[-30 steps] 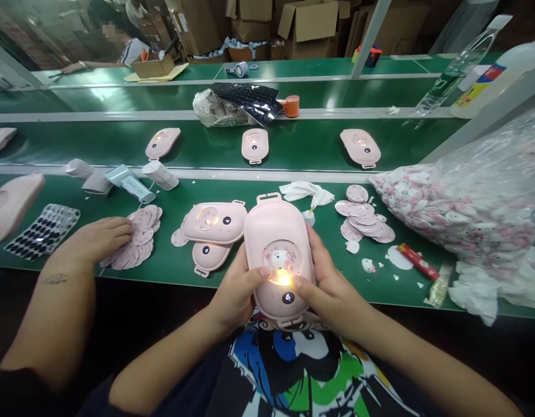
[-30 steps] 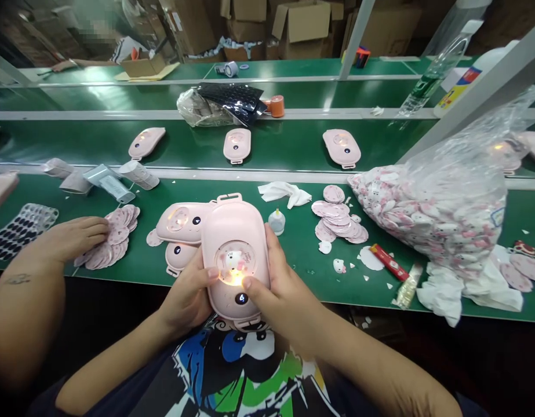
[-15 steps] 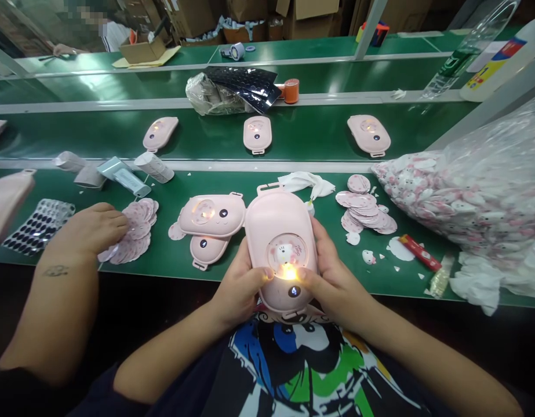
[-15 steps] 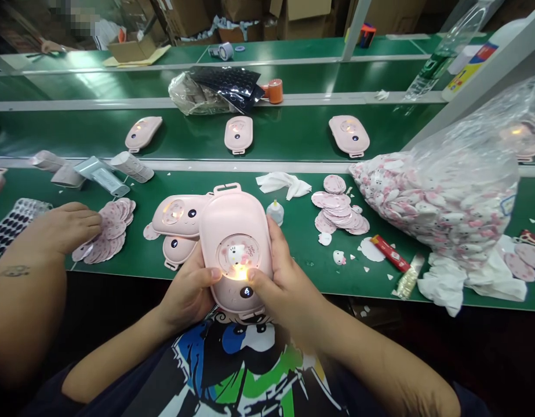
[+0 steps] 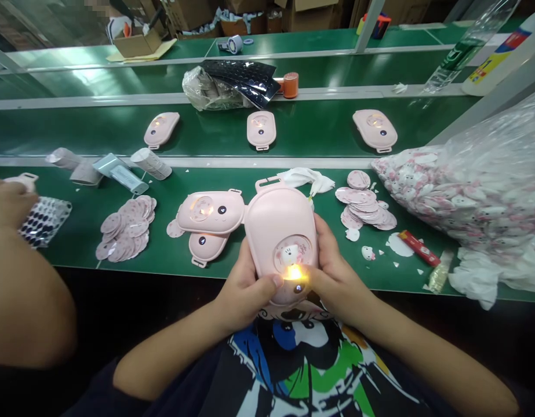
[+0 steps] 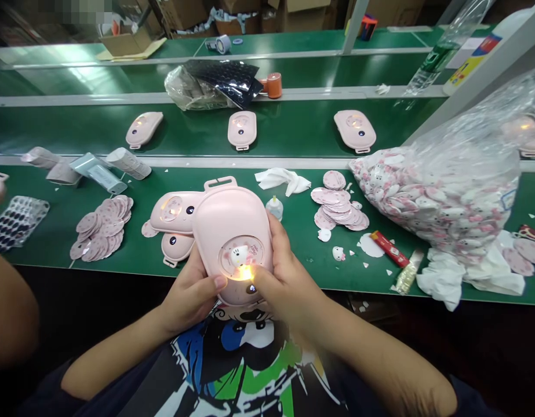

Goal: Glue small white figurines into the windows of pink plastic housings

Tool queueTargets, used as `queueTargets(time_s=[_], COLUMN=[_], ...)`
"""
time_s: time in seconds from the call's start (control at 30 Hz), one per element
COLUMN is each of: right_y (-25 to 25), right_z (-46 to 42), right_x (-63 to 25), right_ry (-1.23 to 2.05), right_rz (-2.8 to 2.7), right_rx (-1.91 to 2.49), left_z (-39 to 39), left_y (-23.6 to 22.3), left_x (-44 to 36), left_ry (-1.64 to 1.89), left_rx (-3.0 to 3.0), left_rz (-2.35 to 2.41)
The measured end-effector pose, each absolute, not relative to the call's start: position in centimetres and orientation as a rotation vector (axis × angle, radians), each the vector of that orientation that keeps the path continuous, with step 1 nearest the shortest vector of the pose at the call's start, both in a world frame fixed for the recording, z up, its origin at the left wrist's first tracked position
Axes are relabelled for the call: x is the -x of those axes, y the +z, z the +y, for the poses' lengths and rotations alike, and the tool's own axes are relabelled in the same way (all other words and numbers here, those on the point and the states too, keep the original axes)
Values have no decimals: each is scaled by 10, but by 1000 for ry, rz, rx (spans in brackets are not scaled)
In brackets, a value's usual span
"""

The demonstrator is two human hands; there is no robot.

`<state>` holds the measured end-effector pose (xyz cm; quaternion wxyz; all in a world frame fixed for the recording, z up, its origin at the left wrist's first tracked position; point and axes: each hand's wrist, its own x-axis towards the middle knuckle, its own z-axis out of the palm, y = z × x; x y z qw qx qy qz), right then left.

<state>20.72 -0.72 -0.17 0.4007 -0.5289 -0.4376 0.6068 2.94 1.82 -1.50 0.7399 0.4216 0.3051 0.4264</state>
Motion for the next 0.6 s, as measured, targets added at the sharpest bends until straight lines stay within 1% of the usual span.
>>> queueTargets(time_s=[0.07, 0.2, 0.27, 0.37, 0.47, 0.6], right_y=[-5, -10, -11, -14, -22, -46], right_z=[-8, -9, -8, -6, -3, 7], right_x=[-207, -208, -210, -214, -216, -218], right_ry=[1605, 1590, 1577, 1449, 1325, 1335], right_rz=[-1011, -984, -1004, -1069, -1131, -1126], right_rx=[1268, 1124, 1074, 1062, 1096, 1136], left_z=[19, 23, 28, 41, 60, 87], left_y=[-13, -9, -4, 7, 25, 59], left_x=[-31, -35, -39, -44, -45, -41], left_ry=[928, 945, 1027, 1368, 1721, 1968], left_rx=[-883, -784, -698, -592, -622, -761], left_rz=[675, 742, 764, 769, 693, 646])
